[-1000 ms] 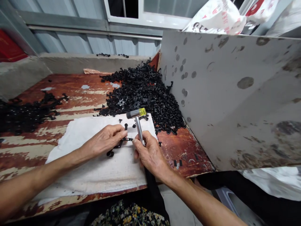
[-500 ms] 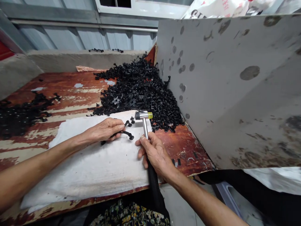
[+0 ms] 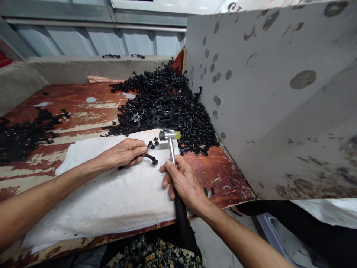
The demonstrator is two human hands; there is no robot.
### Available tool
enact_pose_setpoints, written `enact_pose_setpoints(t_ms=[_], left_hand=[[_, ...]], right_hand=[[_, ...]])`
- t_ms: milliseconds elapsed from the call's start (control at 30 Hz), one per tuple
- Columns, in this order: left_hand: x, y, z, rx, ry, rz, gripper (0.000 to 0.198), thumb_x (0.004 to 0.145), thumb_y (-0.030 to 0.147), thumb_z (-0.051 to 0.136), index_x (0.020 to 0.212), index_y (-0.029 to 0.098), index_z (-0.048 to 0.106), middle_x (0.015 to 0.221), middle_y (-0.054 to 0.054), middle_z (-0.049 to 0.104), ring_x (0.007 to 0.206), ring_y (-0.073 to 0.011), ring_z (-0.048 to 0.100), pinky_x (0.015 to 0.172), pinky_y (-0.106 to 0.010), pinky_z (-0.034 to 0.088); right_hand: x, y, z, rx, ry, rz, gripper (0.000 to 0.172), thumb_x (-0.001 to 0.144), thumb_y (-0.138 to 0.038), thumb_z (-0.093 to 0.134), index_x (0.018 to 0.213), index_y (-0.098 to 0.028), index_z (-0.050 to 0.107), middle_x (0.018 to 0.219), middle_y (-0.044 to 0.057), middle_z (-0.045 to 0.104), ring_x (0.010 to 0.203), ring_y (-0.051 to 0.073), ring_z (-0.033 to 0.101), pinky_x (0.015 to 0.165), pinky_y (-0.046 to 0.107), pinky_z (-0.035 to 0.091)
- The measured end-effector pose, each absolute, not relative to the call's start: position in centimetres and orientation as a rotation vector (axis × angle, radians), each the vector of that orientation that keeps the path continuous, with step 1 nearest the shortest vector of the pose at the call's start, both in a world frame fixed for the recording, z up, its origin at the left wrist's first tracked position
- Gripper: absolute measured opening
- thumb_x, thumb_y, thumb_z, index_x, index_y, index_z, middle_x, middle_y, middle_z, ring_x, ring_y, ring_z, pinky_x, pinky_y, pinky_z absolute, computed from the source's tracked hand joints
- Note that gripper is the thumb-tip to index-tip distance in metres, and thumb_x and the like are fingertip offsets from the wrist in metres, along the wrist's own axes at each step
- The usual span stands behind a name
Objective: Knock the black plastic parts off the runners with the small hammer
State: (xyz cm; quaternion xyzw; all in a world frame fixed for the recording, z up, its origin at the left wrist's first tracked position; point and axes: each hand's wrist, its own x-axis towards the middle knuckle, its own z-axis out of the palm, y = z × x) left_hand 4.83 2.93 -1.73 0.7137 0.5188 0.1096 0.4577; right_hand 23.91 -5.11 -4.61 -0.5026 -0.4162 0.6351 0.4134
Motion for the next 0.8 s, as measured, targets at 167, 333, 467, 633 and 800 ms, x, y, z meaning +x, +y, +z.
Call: enact_pose_setpoints(t_ms=[167,333,467,633,800], left_hand=[[4.9,3.0,-1.8,1.787,1.275,0.265,0.028,0.085,0.035,0.044,0.061,0.019,0.045,0.051,0.005,0.045,0.040,-0.0060,0.034,0.037,-0.017,0.024],[4.8,3.0,-2.0,1.846,1.258,0.275,0.029,0.085,0.035,0.043,0.061,0.019,0.044,0.052,0.005,0.046,0.042,-0.0064,0.034,0.040,-0.018,0.025],[4.9,3.1,-1.8,1.945,1.258,0.291,0.031,0.084,0.033,0.043,0.056,0.019,0.044,0.050,0.005,0.042,0.044,-0.0067,0.033,0.042,-0.020,0.024],[5.0,3.1,-1.6,1.916,1.268,0.226,0.030,0.083,0.032,0.043,0.056,0.019,0.044,0.046,0.006,0.039,0.041,-0.0069,0.030,0.042,-0.021,0.023],[4.7,3.4,-2.0,1.935,1.225,0.272,0.029,0.081,0.033,0.043,0.055,0.020,0.042,0.047,0.005,0.039,0.043,-0.0075,0.031,0.044,-0.022,0.023]], right_hand=[[23.9,-5.1,-4.6,-1.273,-1.049,1.594,0.038,0.080,-0.055,0.058,0.083,-0.018,0.049,0.053,-0.007,0.057,0.025,0.002,0.036,0.028,0.016,0.022],[23.9,-5.2,-4.5,-1.270,-1.052,1.597,0.040,0.079,-0.056,0.058,0.083,-0.018,0.048,0.053,-0.007,0.057,0.025,0.002,0.036,0.028,0.015,0.022],[23.9,-5.1,-4.6,-1.279,-1.069,1.593,0.037,0.081,-0.055,0.057,0.083,-0.019,0.048,0.054,-0.007,0.057,0.026,0.003,0.036,0.028,0.015,0.022],[24.1,-5.1,-5.0,-1.306,-1.127,1.580,0.034,0.085,-0.053,0.051,0.086,-0.019,0.050,0.056,-0.006,0.057,0.028,0.004,0.036,0.029,0.017,0.025],[25.1,-4.5,-3.8,-1.422,-1.466,1.341,0.027,0.095,-0.040,0.037,0.085,-0.020,0.053,0.052,-0.007,0.048,0.034,0.007,0.037,0.034,0.019,0.031]])
